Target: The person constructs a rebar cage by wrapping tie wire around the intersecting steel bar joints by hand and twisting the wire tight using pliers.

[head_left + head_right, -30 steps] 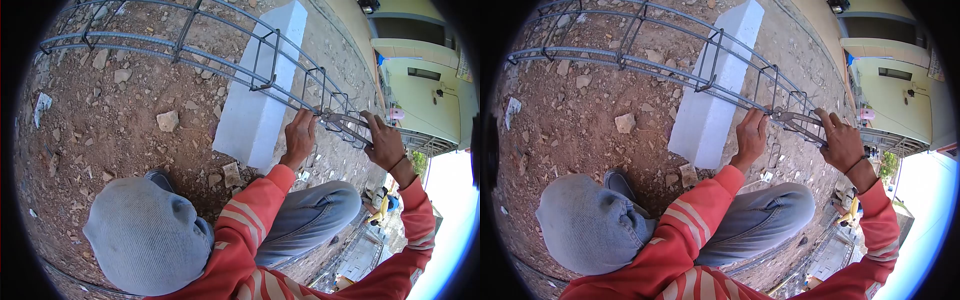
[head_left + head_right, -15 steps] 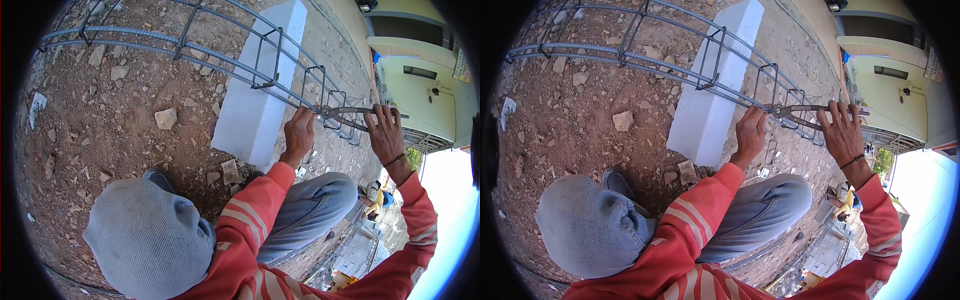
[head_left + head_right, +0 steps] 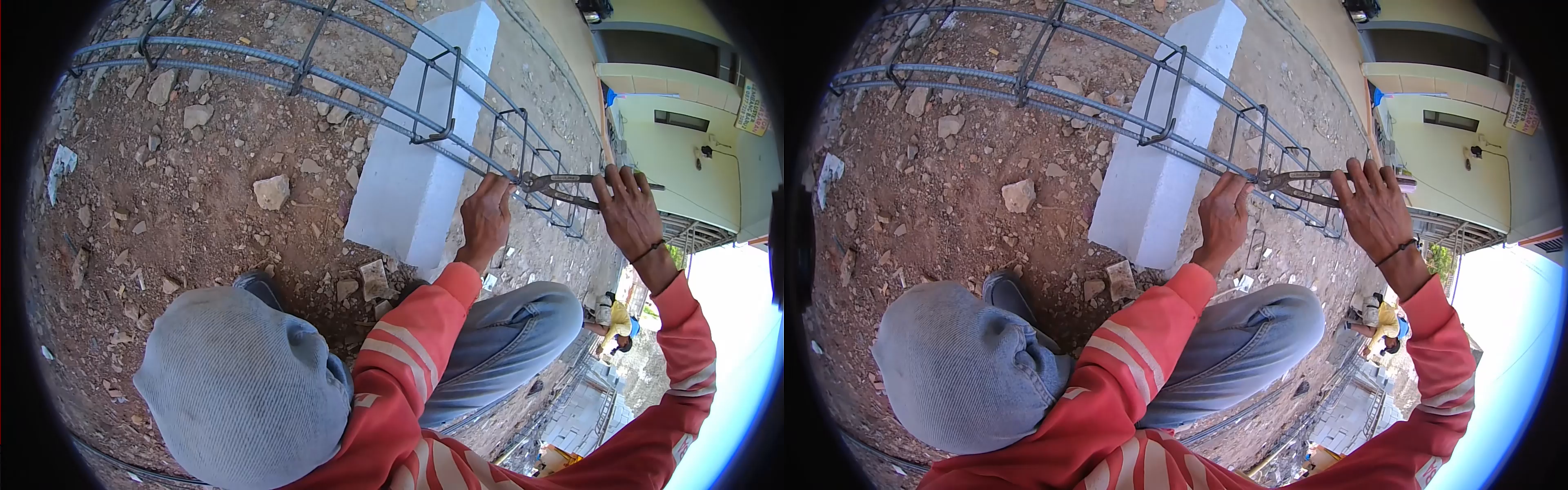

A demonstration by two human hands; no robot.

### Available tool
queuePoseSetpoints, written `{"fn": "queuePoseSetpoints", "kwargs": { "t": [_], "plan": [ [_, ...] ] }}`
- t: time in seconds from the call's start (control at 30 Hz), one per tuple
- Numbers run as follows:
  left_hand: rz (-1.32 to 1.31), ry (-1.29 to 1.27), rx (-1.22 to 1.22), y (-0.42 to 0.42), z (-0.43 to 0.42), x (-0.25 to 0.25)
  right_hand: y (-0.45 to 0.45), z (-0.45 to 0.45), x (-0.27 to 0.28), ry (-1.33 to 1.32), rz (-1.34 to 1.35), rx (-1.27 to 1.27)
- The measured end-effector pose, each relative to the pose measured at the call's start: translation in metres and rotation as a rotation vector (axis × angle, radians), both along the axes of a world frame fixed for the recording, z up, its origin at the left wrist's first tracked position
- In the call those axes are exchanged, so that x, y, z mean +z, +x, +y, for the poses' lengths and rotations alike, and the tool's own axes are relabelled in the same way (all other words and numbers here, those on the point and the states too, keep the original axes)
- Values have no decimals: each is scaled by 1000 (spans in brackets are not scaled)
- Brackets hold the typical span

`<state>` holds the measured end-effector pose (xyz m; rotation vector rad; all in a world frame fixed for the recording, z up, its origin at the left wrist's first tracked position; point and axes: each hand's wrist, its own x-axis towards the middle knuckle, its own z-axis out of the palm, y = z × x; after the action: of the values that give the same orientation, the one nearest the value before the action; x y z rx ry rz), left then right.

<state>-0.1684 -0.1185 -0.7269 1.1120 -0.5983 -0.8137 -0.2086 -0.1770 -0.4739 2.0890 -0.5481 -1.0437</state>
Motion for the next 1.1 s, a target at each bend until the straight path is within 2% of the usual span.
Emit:
{"fn": "queuePoseSetpoints", "kwargs": {
  "t": [0.07, 0.23, 0.6, 0.8, 0.87, 0.97, 1.03, 1.1],
  "plan": [
    [-2, 2, -7, 2, -1, 0, 6, -1, 2, 5, 0, -21],
    [1, -11, -40, 0, -1, -4, 19, -7, 3, -6, 33, 191],
    [12, -23, -16, 1, -1, -5, -12, -21, 2, 41, -58, 191],
    [16, -35, -5, 0, -5, -7, -8, -12, 7, 71, 3, 69],
    [23, -44, -10, -1, -5, -9, 6, 6, 9, 129, 23, -185],
    [10, -53, -28, -2, -3, -10, 11, 19, 9, 203, -1, -241],
    [-16, -47, -32, 0, -3, -12, -10, 15, 0, 220, -40, -309],
    [-7, -63, -72, 5, 0, -10, -47, 16, -22, 283, -340, -423]
  ]
}}
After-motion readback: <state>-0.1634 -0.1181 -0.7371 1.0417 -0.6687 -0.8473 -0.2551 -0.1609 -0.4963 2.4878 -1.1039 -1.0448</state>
